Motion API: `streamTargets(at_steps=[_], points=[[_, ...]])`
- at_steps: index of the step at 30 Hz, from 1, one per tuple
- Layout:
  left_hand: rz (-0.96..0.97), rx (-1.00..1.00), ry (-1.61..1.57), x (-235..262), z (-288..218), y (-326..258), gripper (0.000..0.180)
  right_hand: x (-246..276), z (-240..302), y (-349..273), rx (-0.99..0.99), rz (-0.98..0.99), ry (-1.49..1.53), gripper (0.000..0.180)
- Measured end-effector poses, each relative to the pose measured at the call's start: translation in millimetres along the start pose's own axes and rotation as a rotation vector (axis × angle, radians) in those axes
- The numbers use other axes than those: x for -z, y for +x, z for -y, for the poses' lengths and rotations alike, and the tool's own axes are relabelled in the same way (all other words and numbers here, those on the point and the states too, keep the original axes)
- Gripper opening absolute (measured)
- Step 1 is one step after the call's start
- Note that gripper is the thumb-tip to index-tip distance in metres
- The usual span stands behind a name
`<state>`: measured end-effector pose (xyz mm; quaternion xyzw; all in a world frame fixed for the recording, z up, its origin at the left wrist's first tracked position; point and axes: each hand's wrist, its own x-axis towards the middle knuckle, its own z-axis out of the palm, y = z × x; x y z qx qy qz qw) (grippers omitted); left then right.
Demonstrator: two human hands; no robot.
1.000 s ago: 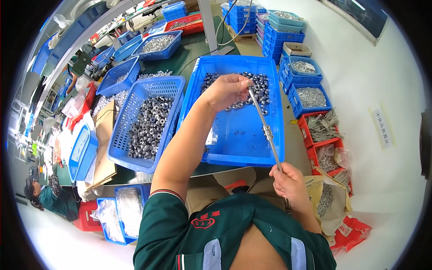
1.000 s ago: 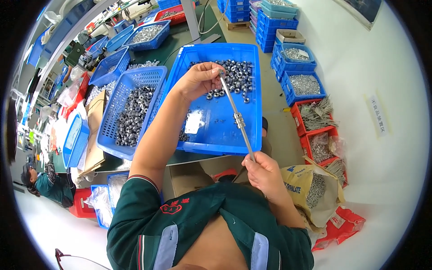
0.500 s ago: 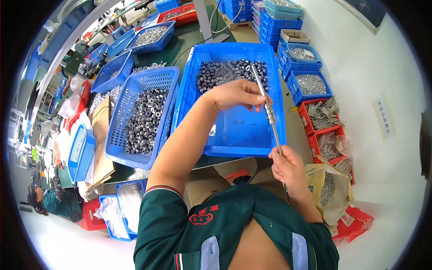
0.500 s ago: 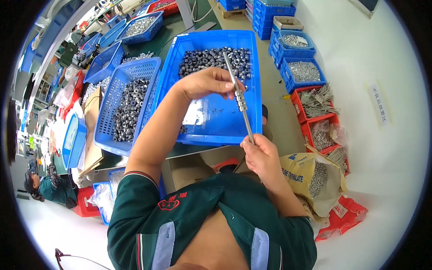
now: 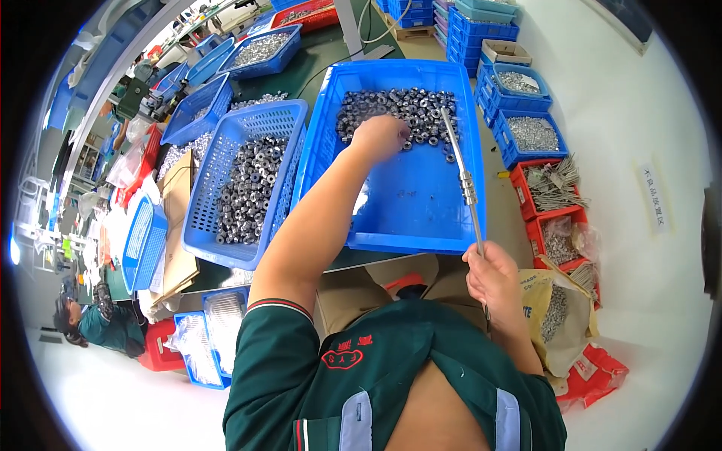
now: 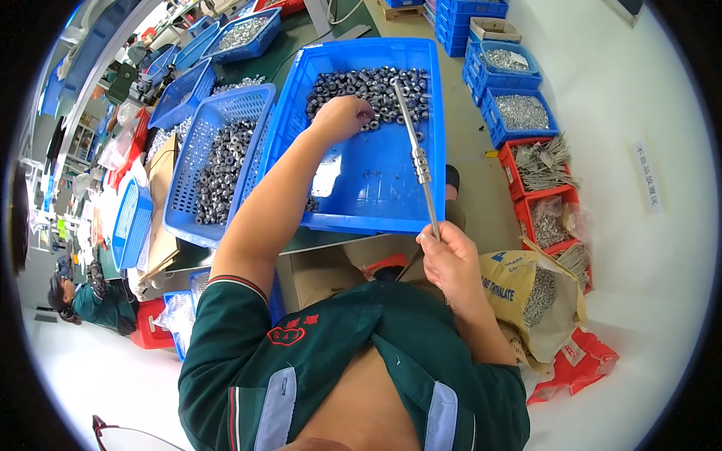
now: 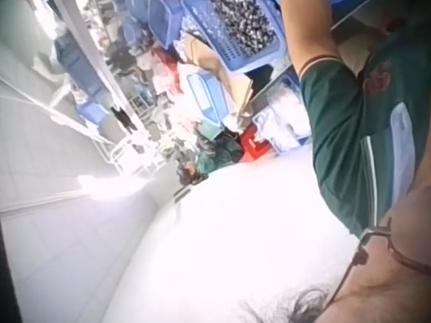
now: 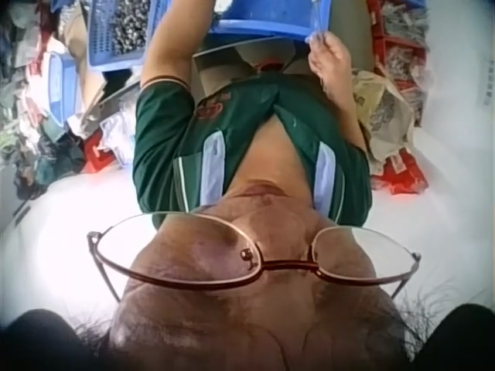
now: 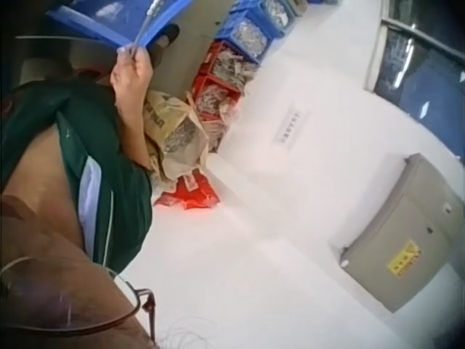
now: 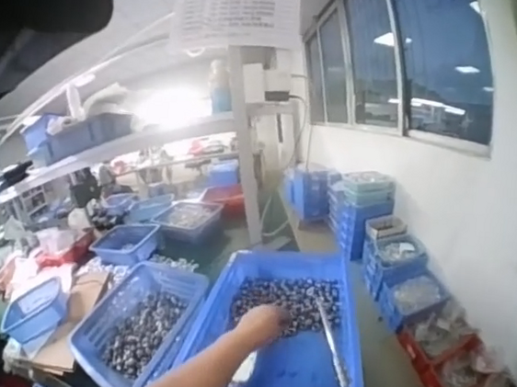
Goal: Assembling small metal rings onto a metal rod at a factory workbench.
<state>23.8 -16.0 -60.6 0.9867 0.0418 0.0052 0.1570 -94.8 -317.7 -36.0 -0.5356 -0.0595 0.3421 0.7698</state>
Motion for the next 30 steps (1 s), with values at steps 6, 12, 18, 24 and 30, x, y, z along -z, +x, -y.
streamTargets(at_steps=[6, 12, 18, 24, 30], points=[[-0.128, -0.035, 0.134, -18, 5, -5, 0.025, 1, 0, 0, -0.009, 0.028, 0.009, 0.011], [0.025, -0.106, 0.155, -28, 10, 2, 0.030, 1, -3, -2, 0.004, 0.030, 0.006, 0.012], [0.367, -0.326, -0.091, -7, -16, -11, 0.033, 3, 1, -5, -0.005, -0.015, -0.021, 0.016], [0.148, -0.251, -0.129, -2, -7, -10, 0.029, 4, -1, -5, -0.021, 0.019, 0.005, 0.012], [0.426, -0.372, -0.050, -11, -15, -17, 0.039, 4, -2, -4, -0.017, 0.024, -0.007, 0.012]])
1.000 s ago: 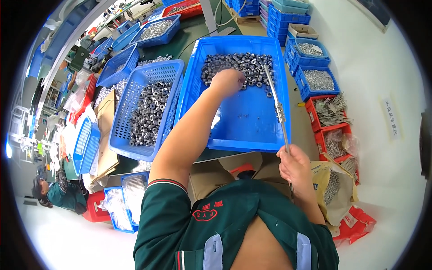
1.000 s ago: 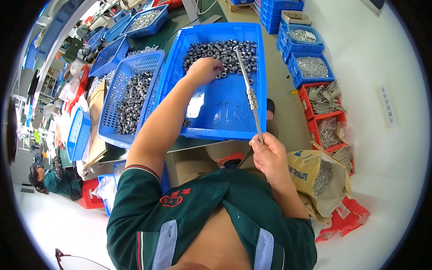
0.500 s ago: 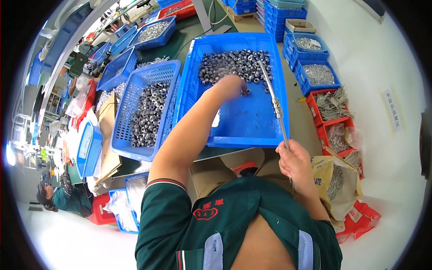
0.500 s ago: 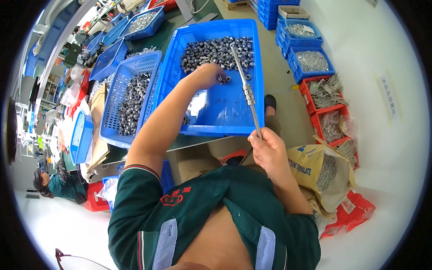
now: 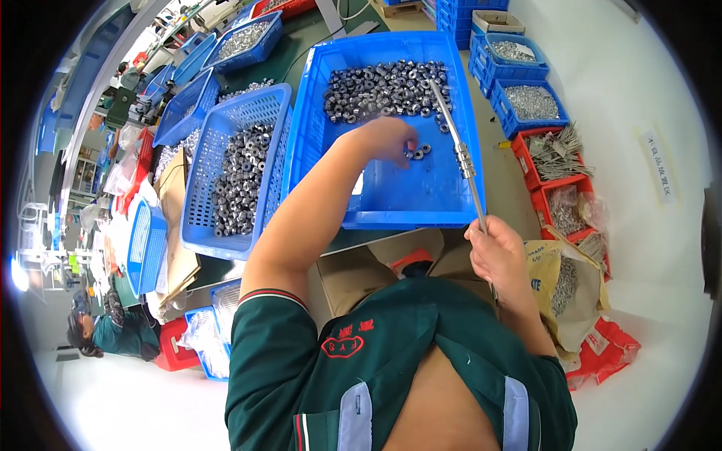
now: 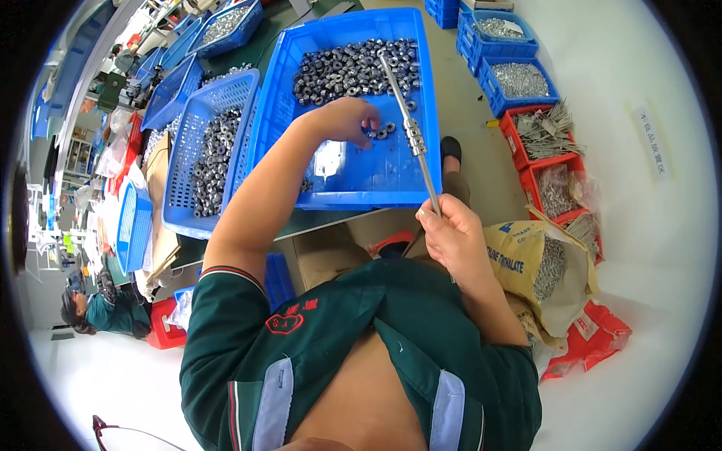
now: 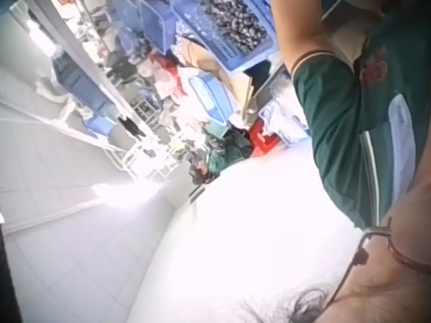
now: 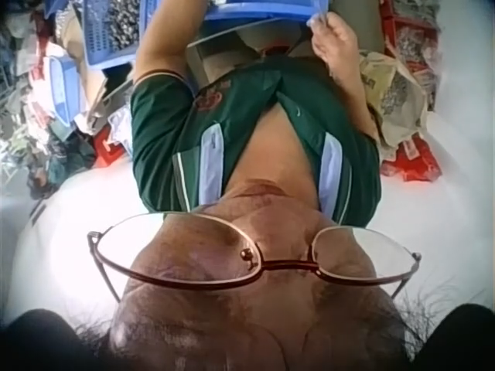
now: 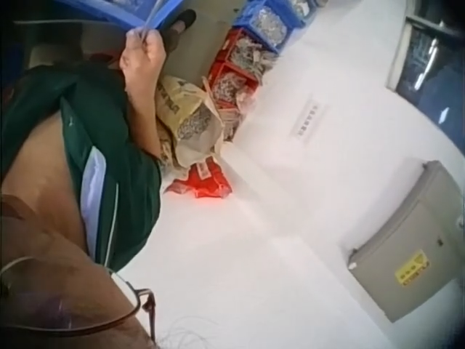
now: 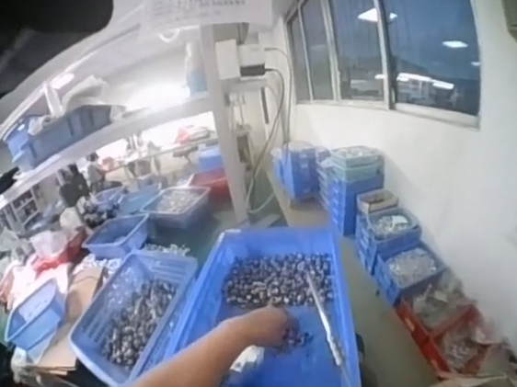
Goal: Assembling small metal rings onto a metal rod at a factory workbench.
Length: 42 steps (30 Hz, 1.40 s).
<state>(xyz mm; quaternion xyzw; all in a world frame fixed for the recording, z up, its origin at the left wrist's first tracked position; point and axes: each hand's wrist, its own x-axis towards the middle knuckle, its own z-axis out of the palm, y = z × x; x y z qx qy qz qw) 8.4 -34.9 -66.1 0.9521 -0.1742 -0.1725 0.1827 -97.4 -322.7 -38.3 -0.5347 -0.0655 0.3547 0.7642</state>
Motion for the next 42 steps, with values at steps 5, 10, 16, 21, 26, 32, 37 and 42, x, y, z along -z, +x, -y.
streamTargets(at_steps=[5, 10, 16, 21, 26, 32, 37, 42], points=[[0.024, 0.140, 0.114, -6, -5, 6, 0.032, -1, 2, -1, -0.008, -0.004, 0.016, 0.011], [-0.078, 0.101, 0.093, -14, -3, 8, 0.027, -5, 3, 1, -0.004, -0.029, 0.006, 0.011], [-0.308, 0.196, -0.143, 15, 7, -1, 0.016, -2, 3, -1, -0.009, -0.015, -0.005, 0.012], [-0.390, 0.159, -1.445, 41, 7, -15, 0.012, -5, 3, -3, -0.042, 0.023, -0.024, 0.011], [-0.389, 0.023, -1.731, 42, -1, -18, 0.010, -8, 1, -2, -0.049, 0.061, -0.061, 0.012], [-0.330, -0.102, -1.764, 48, -3, -23, 0.007, -12, 3, 0, -0.037, 0.070, -0.104, 0.016], [-0.419, -0.114, -1.740, 53, -13, -26, 0.006, -14, 2, 1, -0.022, 0.045, -0.099, 0.018], [-0.391, -0.169, -1.627, 56, -3, -32, 0.015, -14, 11, -2, -0.073, 0.098, 0.009, 0.018]])
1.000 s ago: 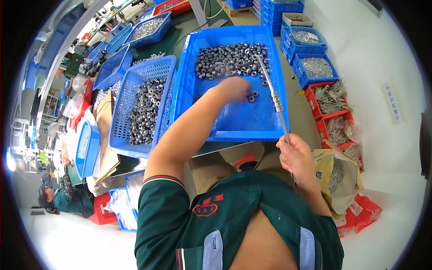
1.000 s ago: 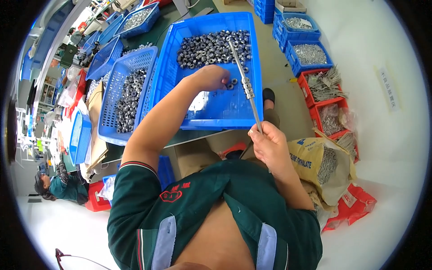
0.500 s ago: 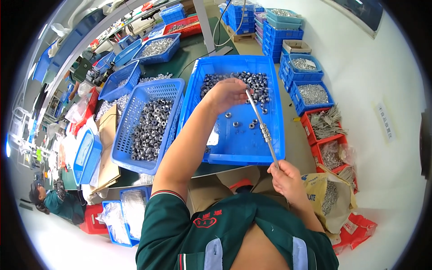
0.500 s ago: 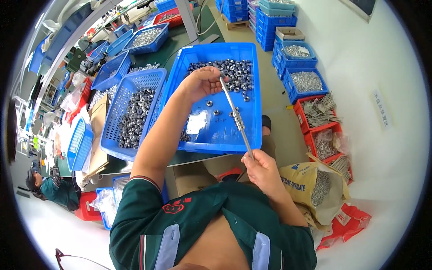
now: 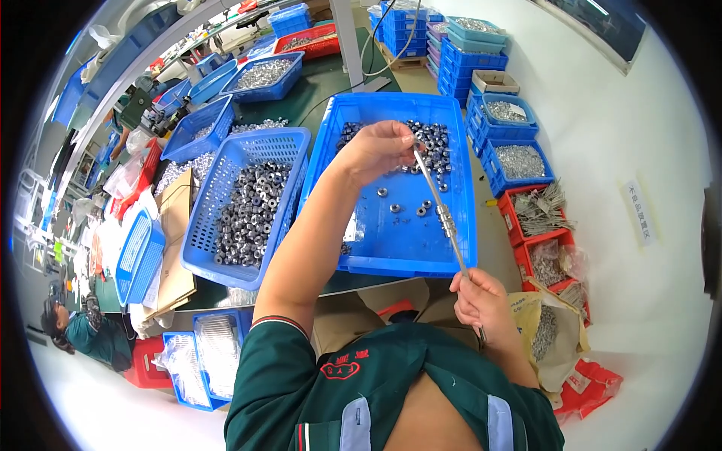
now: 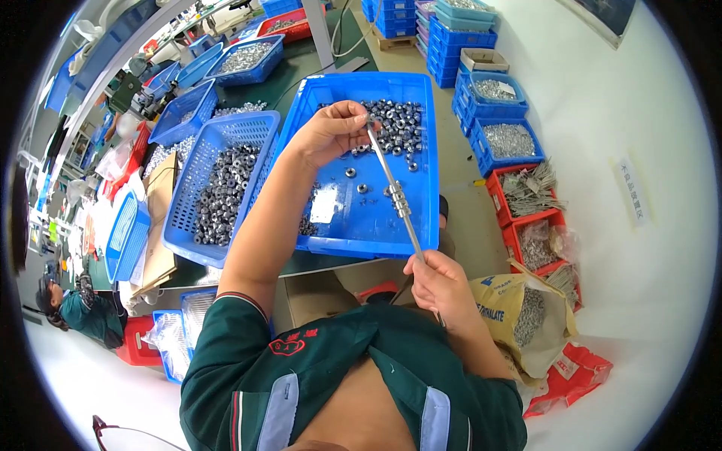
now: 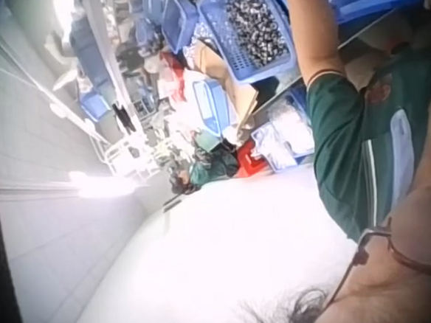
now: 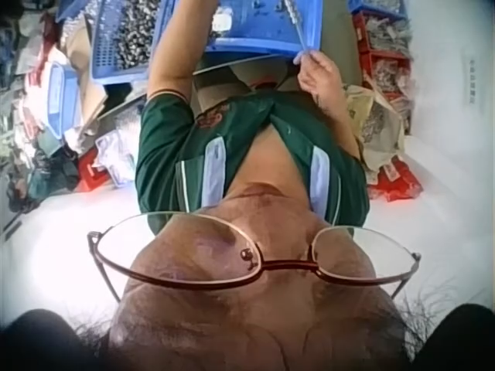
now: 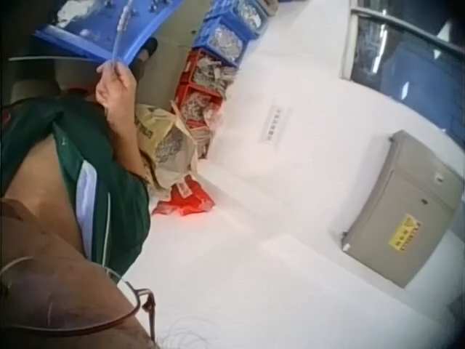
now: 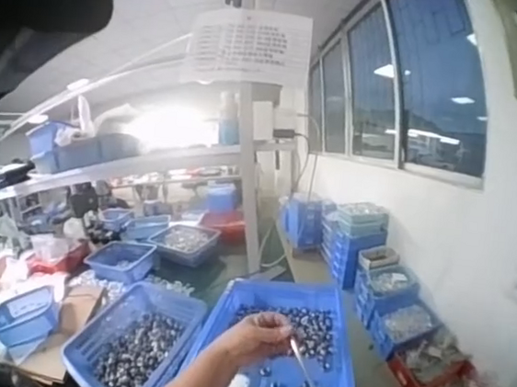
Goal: Assembling small metal rings onto a metal rod at a factory workbench.
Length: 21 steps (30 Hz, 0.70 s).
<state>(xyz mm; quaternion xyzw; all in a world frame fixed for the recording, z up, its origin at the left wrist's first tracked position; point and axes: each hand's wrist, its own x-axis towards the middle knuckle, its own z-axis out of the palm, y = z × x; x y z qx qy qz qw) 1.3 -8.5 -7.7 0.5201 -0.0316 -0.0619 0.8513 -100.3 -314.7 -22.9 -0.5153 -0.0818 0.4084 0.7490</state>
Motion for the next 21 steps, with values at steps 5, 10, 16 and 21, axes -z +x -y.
streamTargets(at_steps=[5, 10, 16, 21], points=[[0.192, 0.067, 0.033, -20, 5, 1, 0.049, -9, 0, 3, 0.045, -0.064, -0.096, 0.019], [0.340, 0.138, 0.078, -39, 14, -4, 0.055, -8, 0, 10, 0.105, -0.079, -0.080, 0.019], [0.367, 0.138, 0.288, -35, 10, -9, 0.054, -7, -6, 12, 0.106, -0.085, -0.064, 0.016], [-0.146, -0.124, 0.956, 21, 2, 2, 0.029, -5, -7, 11, 0.086, -0.106, -0.056, 0.018]])
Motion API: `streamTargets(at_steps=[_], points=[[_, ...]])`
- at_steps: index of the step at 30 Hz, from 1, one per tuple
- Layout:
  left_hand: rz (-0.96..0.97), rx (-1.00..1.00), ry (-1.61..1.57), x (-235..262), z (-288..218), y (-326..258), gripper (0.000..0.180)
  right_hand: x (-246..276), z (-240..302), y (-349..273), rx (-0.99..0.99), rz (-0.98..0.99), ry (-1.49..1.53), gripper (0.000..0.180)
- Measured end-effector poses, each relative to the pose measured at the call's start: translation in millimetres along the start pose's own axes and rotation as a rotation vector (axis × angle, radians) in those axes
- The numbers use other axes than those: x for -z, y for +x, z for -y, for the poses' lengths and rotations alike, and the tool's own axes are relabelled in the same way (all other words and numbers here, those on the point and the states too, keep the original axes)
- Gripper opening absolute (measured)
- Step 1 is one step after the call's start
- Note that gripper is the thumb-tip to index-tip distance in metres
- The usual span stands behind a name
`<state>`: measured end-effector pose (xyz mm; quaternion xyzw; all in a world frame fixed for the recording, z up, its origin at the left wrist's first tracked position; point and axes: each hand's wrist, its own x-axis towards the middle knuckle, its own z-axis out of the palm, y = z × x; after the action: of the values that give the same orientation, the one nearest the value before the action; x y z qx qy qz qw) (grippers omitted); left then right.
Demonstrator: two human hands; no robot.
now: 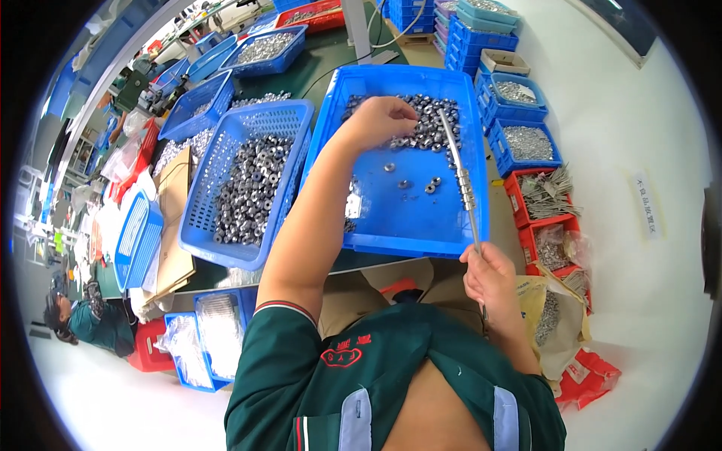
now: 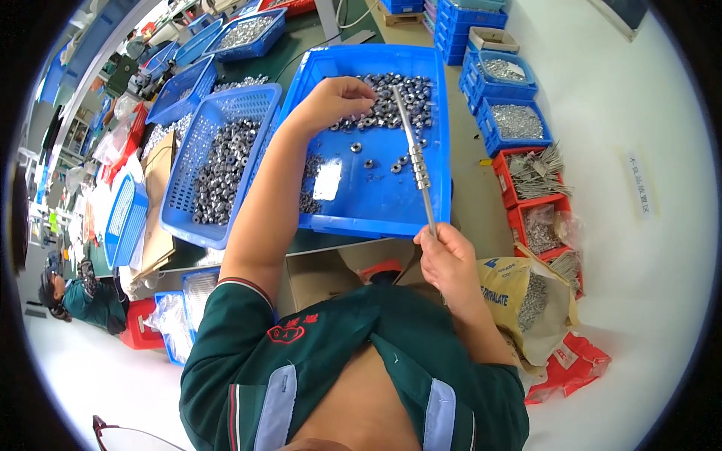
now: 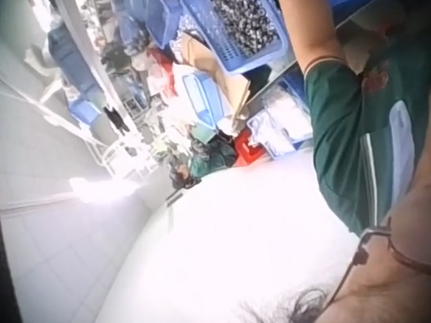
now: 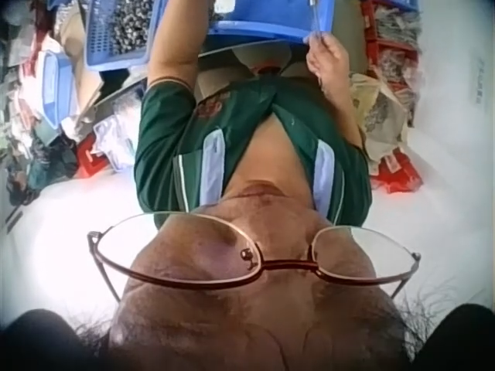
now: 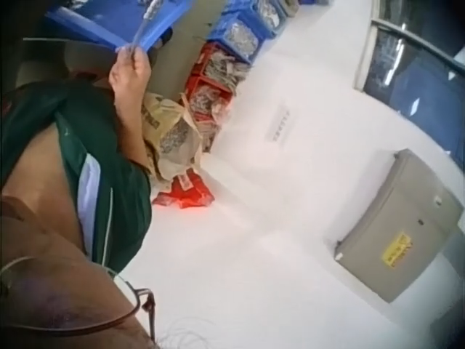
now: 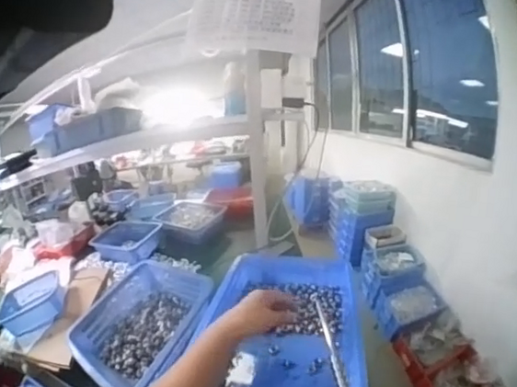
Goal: Assembling small metal rings onto a metal rod at a factory workbench.
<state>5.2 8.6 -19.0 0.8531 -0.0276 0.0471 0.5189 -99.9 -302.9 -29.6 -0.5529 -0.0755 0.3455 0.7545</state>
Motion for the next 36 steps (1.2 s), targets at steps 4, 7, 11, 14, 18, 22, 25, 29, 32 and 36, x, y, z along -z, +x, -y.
streamTargets(at_steps=[4, 7, 11, 14, 18, 22, 25, 29, 32, 36], points=[[0.199, 0.048, 0.697, -4, 7, 1, 0.023, 3, -3, -1, -0.016, -0.027, -0.016, 0.017], [0.264, 0.252, 0.904, -22, 21, -3, 0.029, 2, -2, -3, -0.020, -0.017, -0.023, 0.017], [0.312, 0.292, 1.009, -41, 28, -1, 0.024, 4, -1, -4, -0.025, -0.009, -0.021, 0.016], [0.267, 0.263, 1.085, -51, 35, 0, 0.021, 4, -2, -4, -0.028, -0.004, -0.007, 0.016], [0.282, 0.283, 1.098, -47, 47, 4, 0.023, 5, -2, -5, -0.029, 0.007, -0.003, 0.016], [0.299, 0.451, 0.501, -4, 11, 6, 0.023, 9, -4, -9, -0.043, 0.029, 0.021, 0.013], [0.128, 0.355, -0.299, 9, 1, -6, 0.023, 11, -3, -9, -0.082, 0.052, 0.029, 0.012], [0.164, 0.166, -0.701, 13, -9, -9, 0.020, 9, -2, -11, -0.086, 0.093, 0.012, 0.012], [0.212, 0.111, -0.794, 13, -11, -10, 0.021, 6, 0, -10, -0.076, 0.133, -0.006, 0.012], [0.247, 0.096, -0.796, 9, -17, -11, 0.021, 6, -1, -9, -0.054, 0.167, -0.031, 0.012]])
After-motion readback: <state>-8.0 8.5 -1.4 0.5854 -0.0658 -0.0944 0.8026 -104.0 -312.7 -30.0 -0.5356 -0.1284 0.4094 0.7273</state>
